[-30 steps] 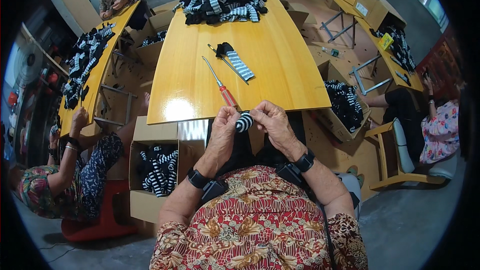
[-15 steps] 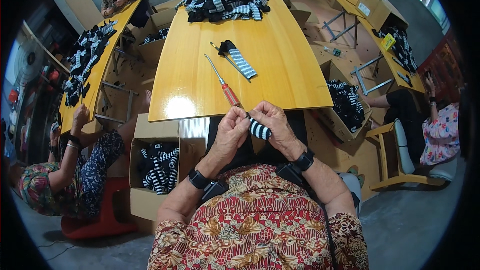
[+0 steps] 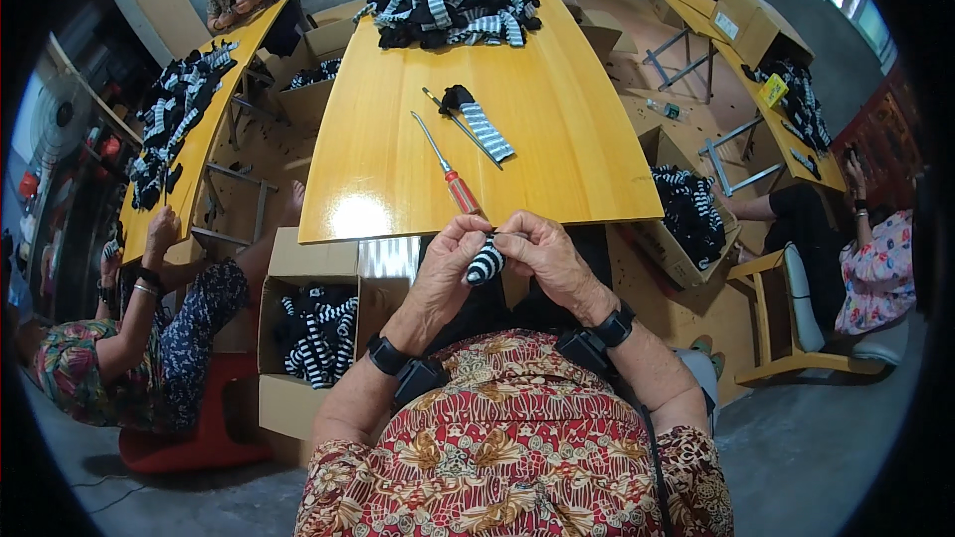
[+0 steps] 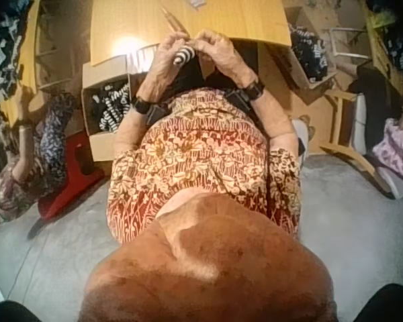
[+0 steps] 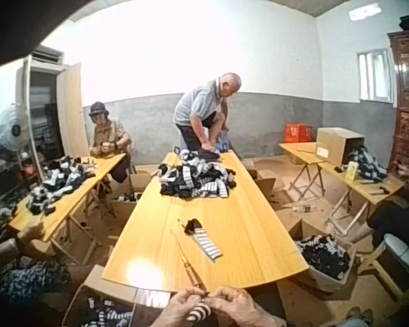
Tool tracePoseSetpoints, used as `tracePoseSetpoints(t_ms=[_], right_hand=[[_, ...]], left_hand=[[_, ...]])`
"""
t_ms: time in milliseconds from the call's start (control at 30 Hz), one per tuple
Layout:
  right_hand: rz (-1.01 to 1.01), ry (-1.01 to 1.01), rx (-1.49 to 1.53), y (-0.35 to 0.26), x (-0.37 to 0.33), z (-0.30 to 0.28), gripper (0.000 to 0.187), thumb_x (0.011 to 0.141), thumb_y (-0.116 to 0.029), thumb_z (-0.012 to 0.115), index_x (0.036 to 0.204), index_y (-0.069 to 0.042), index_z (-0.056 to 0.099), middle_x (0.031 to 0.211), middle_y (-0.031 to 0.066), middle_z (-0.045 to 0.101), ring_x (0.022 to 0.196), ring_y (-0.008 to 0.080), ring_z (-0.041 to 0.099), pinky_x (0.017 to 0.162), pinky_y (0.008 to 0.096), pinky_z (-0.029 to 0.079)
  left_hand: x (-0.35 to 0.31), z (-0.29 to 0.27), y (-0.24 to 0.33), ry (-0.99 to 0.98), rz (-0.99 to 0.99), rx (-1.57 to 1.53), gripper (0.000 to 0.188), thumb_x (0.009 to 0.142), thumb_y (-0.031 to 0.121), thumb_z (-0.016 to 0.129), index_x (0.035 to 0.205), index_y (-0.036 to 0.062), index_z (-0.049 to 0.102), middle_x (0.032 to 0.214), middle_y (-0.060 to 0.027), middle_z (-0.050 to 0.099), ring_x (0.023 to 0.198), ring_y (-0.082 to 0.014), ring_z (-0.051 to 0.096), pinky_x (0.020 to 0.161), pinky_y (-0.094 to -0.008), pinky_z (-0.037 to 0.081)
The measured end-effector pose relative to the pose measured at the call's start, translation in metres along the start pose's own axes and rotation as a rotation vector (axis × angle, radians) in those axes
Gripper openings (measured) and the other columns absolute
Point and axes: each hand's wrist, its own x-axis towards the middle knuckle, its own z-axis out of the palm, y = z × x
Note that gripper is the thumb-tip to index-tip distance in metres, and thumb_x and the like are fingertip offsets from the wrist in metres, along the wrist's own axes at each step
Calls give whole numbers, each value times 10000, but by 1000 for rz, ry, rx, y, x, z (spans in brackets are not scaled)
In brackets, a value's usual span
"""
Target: The person sits at a table and uses a red-handled seam ripper to manipulate the fabric of black and white striped socks. They repeatedly insert the tool into the sock's opening and pull the fabric, likely to finish or repair the edges. The person handles multiple socks one by one, placing them on the table after working on them.
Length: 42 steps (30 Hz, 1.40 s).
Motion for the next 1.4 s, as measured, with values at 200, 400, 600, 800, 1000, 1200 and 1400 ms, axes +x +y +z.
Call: tracePoseSetpoints(t_ms=[200,400,600,800,1000,1200,1400], right_hand=[[-26,140,144,1,5,8,132,911,-183,657,843,-92,589,699,-55,536,594,21,467,503,177,358],[-228,321,-342,0,9,17,154,906,-115,639,781,-46,582,696,-51,497,673,32,459,588,209,392],[-319,257,-263,3,9,18,161,916,-64,607,777,-41,529,708,-61,459,670,34,425,591,217,379],[-432,219,-628,-24,3,33,158,905,-54,608,773,-43,522,700,-55,466,670,42,424,590,225,374],[-273,111,-483,-28,-10,29,152,915,-95,621,793,-41,549,711,-52,508,697,39,455,630,204,399],[-207,72,-315,-26,-18,30,149,922,-124,617,813,-44,554,719,-60,500,675,19,443,605,185,380],[-139,81,-374,-18,2,23,151,930,-129,602,1039,-24,585,845,-17,582,745,55,528,666,213,467]], left_hand=[[1,-6,11,-155,-29,9,232,913,192,658,1086,75,558,845,34,553,656,-17,464,528,-160,370],[2,-7,-1,-60,-17,-83,336,906,217,666,1179,94,513,836,32,531,557,-24,393,482,-154,309],[-7,1,6,-114,31,-85,371,925,173,632,1233,56,462,786,50,517,546,-16,390,488,-147,315],[-21,5,13,-156,155,240,464,923,163,625,1343,82,443,813,51,556,507,7,361,412,-144,269],[-33,12,28,-465,149,427,487,826,102,738,1278,27,572,1070,-14,620,929,-65,560,792,-209,480],[-38,21,25,-420,121,382,353,838,121,723,1175,47,650,872,32,625,615,-6,443,562,-148,370],[-5,-4,21,-114,-3,-249,331,938,155,600,1256,82,547,1098,-67,622,546,-21,409,510,-166,376]])
